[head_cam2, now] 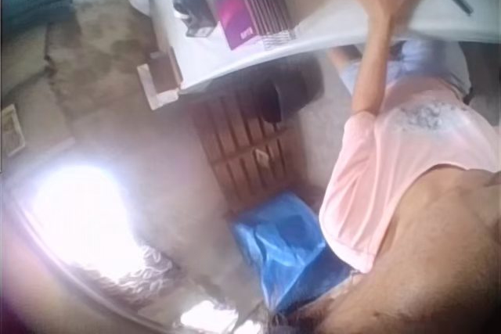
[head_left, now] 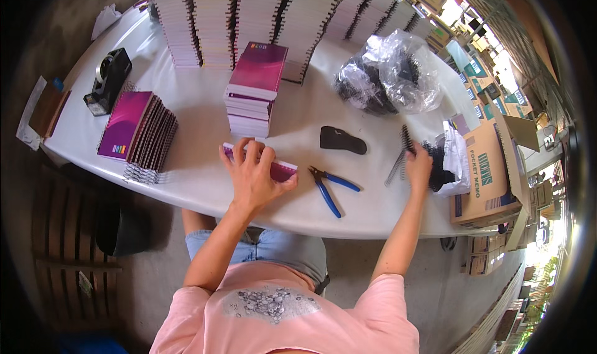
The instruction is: The person binds notebooks by threading a spiral coil through the pre-punched holes of each notebook and then using pliers to trim and secure the ends of the coil.
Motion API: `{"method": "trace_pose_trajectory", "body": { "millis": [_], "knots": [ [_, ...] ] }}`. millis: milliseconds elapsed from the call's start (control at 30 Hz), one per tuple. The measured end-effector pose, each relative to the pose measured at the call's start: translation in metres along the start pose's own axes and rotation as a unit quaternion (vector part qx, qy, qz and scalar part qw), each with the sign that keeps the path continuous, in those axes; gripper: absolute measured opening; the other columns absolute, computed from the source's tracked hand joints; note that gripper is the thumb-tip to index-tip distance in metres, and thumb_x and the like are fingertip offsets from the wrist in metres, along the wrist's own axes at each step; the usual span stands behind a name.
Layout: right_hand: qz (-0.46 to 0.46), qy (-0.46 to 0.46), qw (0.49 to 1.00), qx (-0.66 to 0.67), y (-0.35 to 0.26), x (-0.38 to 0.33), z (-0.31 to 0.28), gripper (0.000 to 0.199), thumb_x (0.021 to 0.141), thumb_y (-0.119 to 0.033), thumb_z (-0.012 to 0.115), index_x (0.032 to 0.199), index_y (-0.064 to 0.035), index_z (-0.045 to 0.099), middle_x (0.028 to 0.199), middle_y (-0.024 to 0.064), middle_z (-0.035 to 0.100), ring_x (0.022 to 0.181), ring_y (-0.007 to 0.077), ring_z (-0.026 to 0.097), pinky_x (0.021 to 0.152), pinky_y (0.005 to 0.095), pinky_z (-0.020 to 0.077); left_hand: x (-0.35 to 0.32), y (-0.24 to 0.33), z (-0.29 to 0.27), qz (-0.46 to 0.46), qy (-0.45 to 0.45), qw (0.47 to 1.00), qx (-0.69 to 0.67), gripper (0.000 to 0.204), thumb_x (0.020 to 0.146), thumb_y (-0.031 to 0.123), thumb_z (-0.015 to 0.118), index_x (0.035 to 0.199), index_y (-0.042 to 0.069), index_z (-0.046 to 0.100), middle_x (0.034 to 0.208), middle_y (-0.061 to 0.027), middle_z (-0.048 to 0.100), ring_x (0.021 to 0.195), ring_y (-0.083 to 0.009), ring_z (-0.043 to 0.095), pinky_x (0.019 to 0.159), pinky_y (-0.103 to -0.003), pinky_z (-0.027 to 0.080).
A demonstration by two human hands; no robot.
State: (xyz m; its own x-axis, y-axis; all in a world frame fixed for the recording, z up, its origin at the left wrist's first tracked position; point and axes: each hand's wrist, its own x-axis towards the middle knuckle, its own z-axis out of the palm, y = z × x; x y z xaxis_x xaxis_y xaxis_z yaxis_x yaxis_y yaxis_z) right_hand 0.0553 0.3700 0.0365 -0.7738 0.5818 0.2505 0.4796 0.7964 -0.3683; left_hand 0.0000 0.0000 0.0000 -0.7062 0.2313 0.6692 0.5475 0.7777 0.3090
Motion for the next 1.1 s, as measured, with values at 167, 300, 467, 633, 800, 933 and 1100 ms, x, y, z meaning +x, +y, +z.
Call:
{"method": "trace_pose_trajectory", "body": {
  "millis": [167, 300, 467, 633, 800, 933, 1100],
  "knots": [
    [-0.025, 0.029, 0.994, -0.099, -0.001, 0.008, -0.028, 0.042, 0.086, -0.009, 0.052, 0.127, -0.0149, 0.053, 0.098, 0.0222, 0.063, 0.094, 0.0383, 0.059, 0.082, 0.0442, 0.0450, 0.008, -0.002, 0.003, -0.003, 0.021, 0.999, -0.044, 0.047, 0.051, 0.044, 0.074, 0.076, 0.011, 0.053, 0.095, -0.0053, 0.050, 0.103, -0.0301, 0.044, 0.087, -0.061, 0.026],
    [-0.126, 0.061, 0.990, 0.006, -0.063, -0.024, -0.055, 0.042, 0.088, -0.005, 0.050, 0.128, -0.0151, 0.053, 0.085, 0.0126, 0.060, 0.080, 0.0296, 0.056, 0.079, 0.0387, 0.0443, 0.002, 0.001, -0.001, -0.005, 0.046, 0.998, -0.035, 0.048, 0.051, 0.047, 0.077, 0.074, 0.012, 0.054, 0.094, -0.0046, 0.050, 0.099, -0.0300, 0.043, 0.085, -0.051, 0.029],
    [-0.210, -0.205, 0.903, 0.312, -0.149, -0.103, -0.017, 0.022, 0.081, -0.004, 0.063, 0.101, -0.0090, 0.070, 0.082, 0.0076, 0.059, 0.071, 0.0175, 0.054, 0.068, 0.0265, 0.0443, -0.003, -0.009, 0.000, -0.006, 0.018, 0.999, -0.037, 0.047, 0.050, 0.045, 0.075, 0.079, 0.014, 0.055, 0.099, -0.0033, 0.049, 0.105, -0.0270, 0.042, 0.085, -0.056, 0.028],
    [-0.235, -0.141, 0.890, 0.364, -0.164, -0.116, 0.026, 0.020, 0.079, -0.003, 0.066, 0.098, -0.0069, 0.070, 0.083, 0.0064, 0.059, 0.074, 0.0172, 0.056, 0.067, 0.0273, 0.0452, -0.002, -0.006, 0.002, 0.003, 0.046, 0.998, -0.051, 0.050, 0.049, 0.044, 0.074, 0.085, 0.014, 0.056, 0.103, -0.0037, 0.049, 0.106, -0.0265, 0.042, 0.084, -0.056, 0.028],
    [-0.256, -0.197, 0.870, 0.373, -0.163, -0.108, 0.030, 0.018, 0.079, -0.003, 0.066, 0.097, -0.0057, 0.068, 0.087, 0.0067, 0.059, 0.076, 0.0174, 0.057, 0.069, 0.0274, 0.0455, -0.004, -0.004, 0.002, -0.015, 0.038, 0.998, -0.039, 0.054, 0.047, 0.043, 0.073, 0.091, 0.015, 0.057, 0.106, -0.0036, 0.049, 0.105, -0.0258, 0.041, 0.084, -0.055, 0.028],
    [-0.219, -0.220, 0.858, 0.409, -0.162, -0.108, 0.030, 0.019, 0.078, -0.002, 0.067, 0.097, -0.0050, 0.067, 0.089, 0.0060, 0.057, 0.078, 0.0169, 0.056, 0.071, 0.0269, 0.0456, -0.002, -0.002, -0.001, -0.025, 0.022, 0.999, -0.040, 0.057, 0.048, 0.044, 0.072, 0.095, 0.015, 0.056, 0.107, -0.0040, 0.049, 0.105, -0.0269, 0.040, 0.084, -0.054, 0.027],
    [-0.213, -0.189, 0.864, 0.415, -0.164, -0.113, 0.034, 0.020, 0.074, 0.001, 0.068, 0.094, -0.0039, 0.068, 0.088, 0.0055, 0.055, 0.078, 0.0157, 0.055, 0.072, 0.0267, 0.0456, -0.002, -0.002, -0.002, -0.022, 0.023, 0.999, -0.041, 0.057, 0.050, 0.045, 0.072, 0.096, 0.015, 0.055, 0.106, -0.0046, 0.048, 0.104, -0.0284, 0.040, 0.085, -0.053, 0.027]
  ]
}}
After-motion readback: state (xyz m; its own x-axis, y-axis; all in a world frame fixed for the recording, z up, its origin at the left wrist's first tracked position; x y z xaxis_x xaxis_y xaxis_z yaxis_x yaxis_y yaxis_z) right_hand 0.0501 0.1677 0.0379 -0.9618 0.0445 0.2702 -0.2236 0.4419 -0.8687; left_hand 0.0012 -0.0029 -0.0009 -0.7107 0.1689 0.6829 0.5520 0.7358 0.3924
